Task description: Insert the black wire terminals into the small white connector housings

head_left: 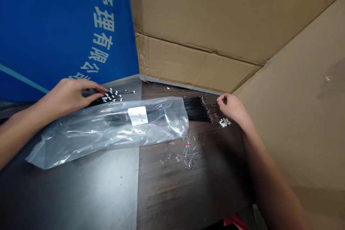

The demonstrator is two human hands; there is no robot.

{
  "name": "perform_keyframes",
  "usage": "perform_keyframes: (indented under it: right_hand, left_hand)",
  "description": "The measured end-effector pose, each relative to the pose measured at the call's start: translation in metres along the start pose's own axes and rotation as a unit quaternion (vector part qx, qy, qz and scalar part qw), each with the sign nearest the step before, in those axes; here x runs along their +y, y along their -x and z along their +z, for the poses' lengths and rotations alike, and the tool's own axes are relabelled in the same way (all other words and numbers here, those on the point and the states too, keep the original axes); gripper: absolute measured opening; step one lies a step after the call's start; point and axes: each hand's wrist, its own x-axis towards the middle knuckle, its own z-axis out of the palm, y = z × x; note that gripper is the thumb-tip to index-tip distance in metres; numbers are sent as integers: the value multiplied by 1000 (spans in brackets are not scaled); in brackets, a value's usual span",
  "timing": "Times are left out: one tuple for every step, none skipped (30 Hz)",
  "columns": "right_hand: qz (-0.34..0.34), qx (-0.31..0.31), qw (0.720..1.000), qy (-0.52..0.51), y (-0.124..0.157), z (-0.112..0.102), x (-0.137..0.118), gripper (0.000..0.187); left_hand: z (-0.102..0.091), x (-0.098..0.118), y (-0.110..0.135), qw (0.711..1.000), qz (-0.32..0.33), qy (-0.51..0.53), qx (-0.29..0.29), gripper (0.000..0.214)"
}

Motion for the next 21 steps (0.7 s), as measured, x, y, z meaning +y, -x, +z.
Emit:
perform_keyframes:
  right_hand:
    - [-9, -2, 1000, -21, -2, 3, 2, 29]
    - [-17, -7, 999, -42, -4, 6, 3, 30]
    - [-24, -13, 998, -61, -5, 9, 4, 30]
    - [-29, -17, 996, -77, -6, 11, 5, 30]
    - [-35, -18, 995, -89, -7, 14, 6, 30]
    - [-39, -15, 994, -99, -7, 15, 6, 30]
    - [-45, -8, 993, -105, -8, 16, 7, 29]
    - [-50, 3, 993, -108, -7, 16, 7, 28]
    - [-54, 16, 992, -109, -7, 16, 8, 28]
    - [-58, 33, 992, -107, -6, 14, 8, 27]
    - [-63, 52, 991, -104, -4, 12, 8, 26]
    - [-67, 75, 990, -99, -2, 10, 8, 25]
    - [-72, 102, 988, -93, 0, 7, 7, 24]
    - [-78, 133, 984, -88, 3, 3, 5, 20]
    - [-85, 168, 979, -84, 5, 0, 2, 16]
    - [-92, 204, 971, -83, 9, -4, -2, 12]
    - [-99, 241, 962, -85, 12, -9, -6, 11]
    - [-106, 277, 951, -90, 17, -13, -11, 11]
    - [-112, 311, 939, -97, 22, -18, -15, 13]
    - [-117, 344, 925, -107, 28, -23, -18, 15]
    - [-122, 381, 909, -120, 35, -29, -20, 15]
  left_hand:
    - [5, -5, -1, 1000, 0, -3, -17, 46]
    - [8, -9, -2, 1000, 0, -4, -29, 47]
    - [9, -10, -3, 999, -1, -4, -34, 51]
    - [8, -10, -3, 999, 0, -6, -37, 56]
    - [6, -9, -2, 999, 3, -12, -36, 61]
    - [2, -5, -1, 999, 5, -22, -27, 63]
    - [-2, 1, 0, 999, 8, -33, -12, 63]
    - [-6, 8, 1, 999, 9, -44, 10, 60]
    - [-11, 17, 3, 998, 9, -53, 36, 58]
    - [-15, 28, 5, 997, 10, -54, 60, 55]
    - [-18, 40, 8, 995, 14, -50, 83, 52]
    - [-21, 53, 12, 994, 23, -43, 98, 49]
    - [-22, 66, 17, 992, 32, -32, 115, 45]
    - [-23, 80, 22, 990, 43, -17, 131, 40]
    - [-22, 95, 28, 989, 57, -4, 139, 35]
    - [-20, 108, 35, 984, 90, 18, 152, 30]
    - [-18, 122, 43, 974, 142, 47, 169, 24]
    - [-14, 134, 52, 963, 194, 74, 170, 18]
    - [-10, 145, 62, 954, 229, 95, 168, 12]
    - [-4, 155, 74, 946, 260, 118, 155, 8]
    - [2, 164, 85, 941, 273, 147, 135, 11]
